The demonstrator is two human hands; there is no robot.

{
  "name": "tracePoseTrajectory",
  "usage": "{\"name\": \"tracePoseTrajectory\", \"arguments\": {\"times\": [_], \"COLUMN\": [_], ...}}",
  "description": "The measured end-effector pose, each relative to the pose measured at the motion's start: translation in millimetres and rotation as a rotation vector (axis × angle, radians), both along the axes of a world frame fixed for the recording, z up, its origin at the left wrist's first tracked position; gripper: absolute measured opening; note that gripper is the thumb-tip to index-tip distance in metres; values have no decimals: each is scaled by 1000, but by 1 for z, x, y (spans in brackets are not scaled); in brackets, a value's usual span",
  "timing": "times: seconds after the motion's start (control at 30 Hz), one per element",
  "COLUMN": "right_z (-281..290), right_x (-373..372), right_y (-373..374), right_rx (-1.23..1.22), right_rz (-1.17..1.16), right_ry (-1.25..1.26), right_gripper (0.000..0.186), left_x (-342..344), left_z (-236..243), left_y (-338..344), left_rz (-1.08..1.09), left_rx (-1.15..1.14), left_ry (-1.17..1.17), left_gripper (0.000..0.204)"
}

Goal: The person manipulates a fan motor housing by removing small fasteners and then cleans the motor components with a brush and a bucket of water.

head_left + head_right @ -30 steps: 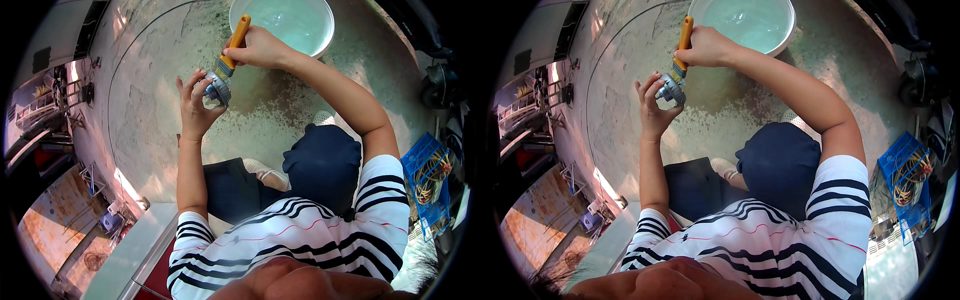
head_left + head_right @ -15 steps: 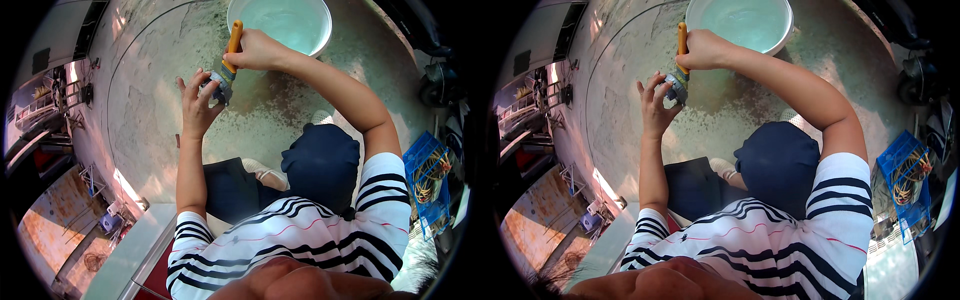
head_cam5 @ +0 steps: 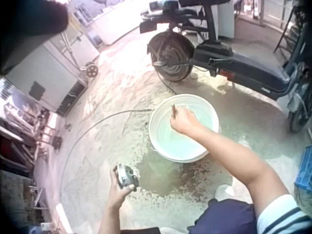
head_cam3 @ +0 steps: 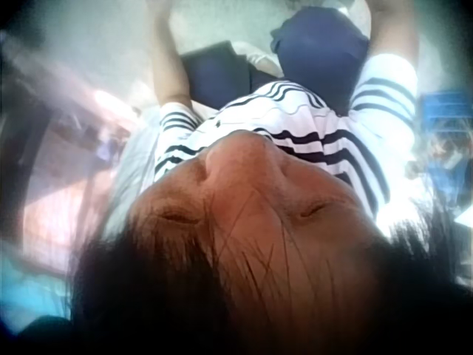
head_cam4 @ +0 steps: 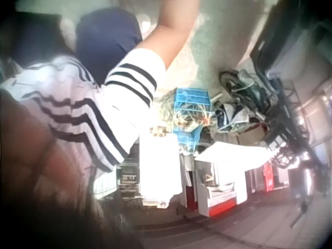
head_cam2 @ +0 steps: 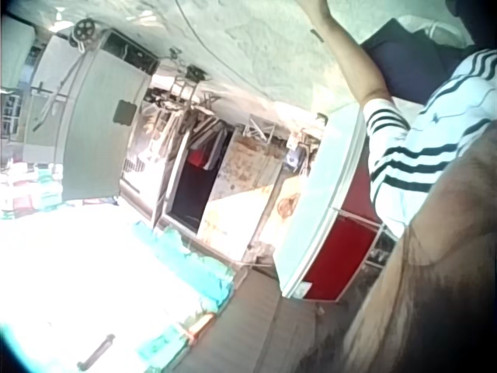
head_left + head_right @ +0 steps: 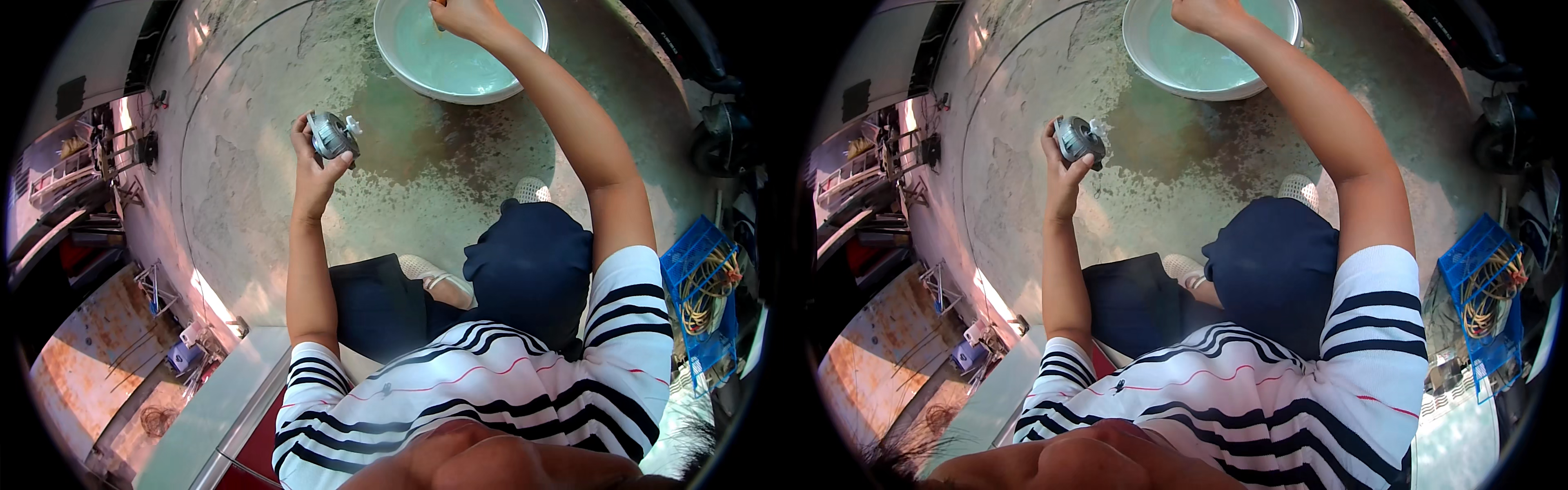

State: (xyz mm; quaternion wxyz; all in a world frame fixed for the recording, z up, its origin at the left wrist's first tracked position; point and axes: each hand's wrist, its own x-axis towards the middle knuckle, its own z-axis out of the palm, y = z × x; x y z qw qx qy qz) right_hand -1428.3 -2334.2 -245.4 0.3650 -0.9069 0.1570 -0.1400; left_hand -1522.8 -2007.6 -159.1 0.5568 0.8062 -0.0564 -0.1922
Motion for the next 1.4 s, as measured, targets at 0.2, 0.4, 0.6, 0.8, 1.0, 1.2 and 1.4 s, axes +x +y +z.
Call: {"name": "tracePoseTrajectory", "arguments": {"times": [0.2,0.4,0.6,0.8,1.0,1.2,1.4], "right_z": [-53,-46,16,60,86,53,60], "right_x": [0,-2,-28,-69,-94,-104,-110], "right_y": [4,5,3,33,82,86,98], "right_rx": [-150,-116,156,444,537,658,607], "right_rz": [419,345,253,482,635,746,798], "right_ry": [714,685,146,-290,-127,-54,-235], "right_gripper": [16,24,26,26,22,18,18], "left_x": [3,9,13,8,3,6,2], "left_z": [-8,-5,-9,-1,-8,-10,-7], "left_y": [12,16,16,8,-1,12,7], "left_rz": [75,126,213,323,323,380,337], "left_rx": [-288,-653,-630,-526,-498,-700,-816], "left_ry": [212,478,683,909,967,1072,1116], "left_gripper": [91,59,62,65,68,68,69]}}
